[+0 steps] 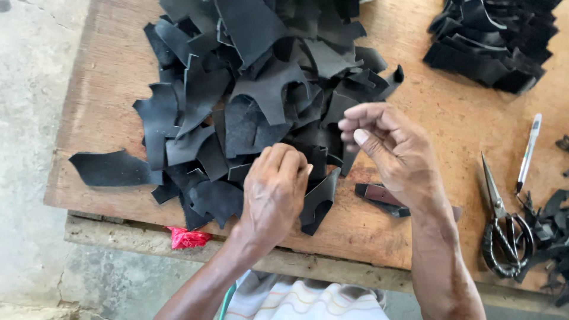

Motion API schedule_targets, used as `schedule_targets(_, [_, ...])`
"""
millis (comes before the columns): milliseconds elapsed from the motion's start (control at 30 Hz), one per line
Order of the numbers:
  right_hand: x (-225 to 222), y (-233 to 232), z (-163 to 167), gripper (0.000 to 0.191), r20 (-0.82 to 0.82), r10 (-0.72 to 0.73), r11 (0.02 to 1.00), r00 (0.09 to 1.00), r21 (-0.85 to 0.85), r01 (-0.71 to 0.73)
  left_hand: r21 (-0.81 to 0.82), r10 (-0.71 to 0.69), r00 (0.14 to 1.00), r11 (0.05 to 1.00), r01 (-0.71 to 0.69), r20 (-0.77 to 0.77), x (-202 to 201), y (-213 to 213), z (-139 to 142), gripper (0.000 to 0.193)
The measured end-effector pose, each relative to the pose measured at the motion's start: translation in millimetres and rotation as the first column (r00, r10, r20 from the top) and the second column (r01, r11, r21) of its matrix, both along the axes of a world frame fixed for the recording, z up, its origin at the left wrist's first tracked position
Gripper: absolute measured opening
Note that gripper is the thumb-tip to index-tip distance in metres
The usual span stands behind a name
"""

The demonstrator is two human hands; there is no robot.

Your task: The person uses a pen to mark a piece of black leather against a brown template, then uses shears to cut the leather to shape. They repeat this process with additional pieces, trimming edges and stacking the finished cutouts on the table.

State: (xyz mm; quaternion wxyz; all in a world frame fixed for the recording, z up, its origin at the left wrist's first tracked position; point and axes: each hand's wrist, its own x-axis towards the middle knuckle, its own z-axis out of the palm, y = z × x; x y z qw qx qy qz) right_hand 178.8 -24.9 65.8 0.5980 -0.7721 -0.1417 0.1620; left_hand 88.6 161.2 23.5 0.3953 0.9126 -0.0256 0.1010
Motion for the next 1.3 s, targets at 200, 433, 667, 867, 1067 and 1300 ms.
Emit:
schedule_targets(200, [-14.1, -14.2, -11.3, 0.025, -0.108, -0.069, 0.996, 0.992, -0.065, 0.062, 0.202, 0.009, 0.999, 0.979, -0.018, 0.048, 0.1, -24.5, 2.2, 0.048])
schedule_targets(433, [-20.4, -31.7, -0.8, 0.027, -0.045, -0.082, 0.995, 0.996, -0.053, 0.080, -0.042, -0.010, 1.000, 0.999, 0.011, 0.026, 8.4, -11.8, 17.1, 0.016])
schedule_targets(667, [-30.6, -24.5, 5.4, 0.026, -0.064, 0.096, 0.989, 0.993, 0.122, -0.087, -0.914, -0.314, 0.920, 0.393, -0.099, -0.234, -0.3, 24.1, 26.1, 0.006])
schedule_targets(867, [-40.4, -19.0, 2.4, 0.022, -0.230, -0.029, 0.999, 0.973, 0.030, 0.037, -0.931, -0.252, 0.932, 0.320, -0.174, -0.260, 5.3, 8.2, 16.5, 0.016])
schedule_targets(1067, [-46.1, -45.6, 3.0, 0.022, -0.281, -0.104, 0.995, 0.954, -0.023, 0.102, -0.730, -0.219, 0.962, 0.683, 0.032, -0.163, 12.6, -25.0, 43.7, 0.032])
schedule_targets(1300, [-53.5, -116.7, 9.3, 0.028, -0.179, -0.099, 0.971, 0.979, 0.197, 0.134, -0.329, -0.406, 0.906, 0.845, 0.421, 0.118, 30.6, -86.7, 63.2, 0.040])
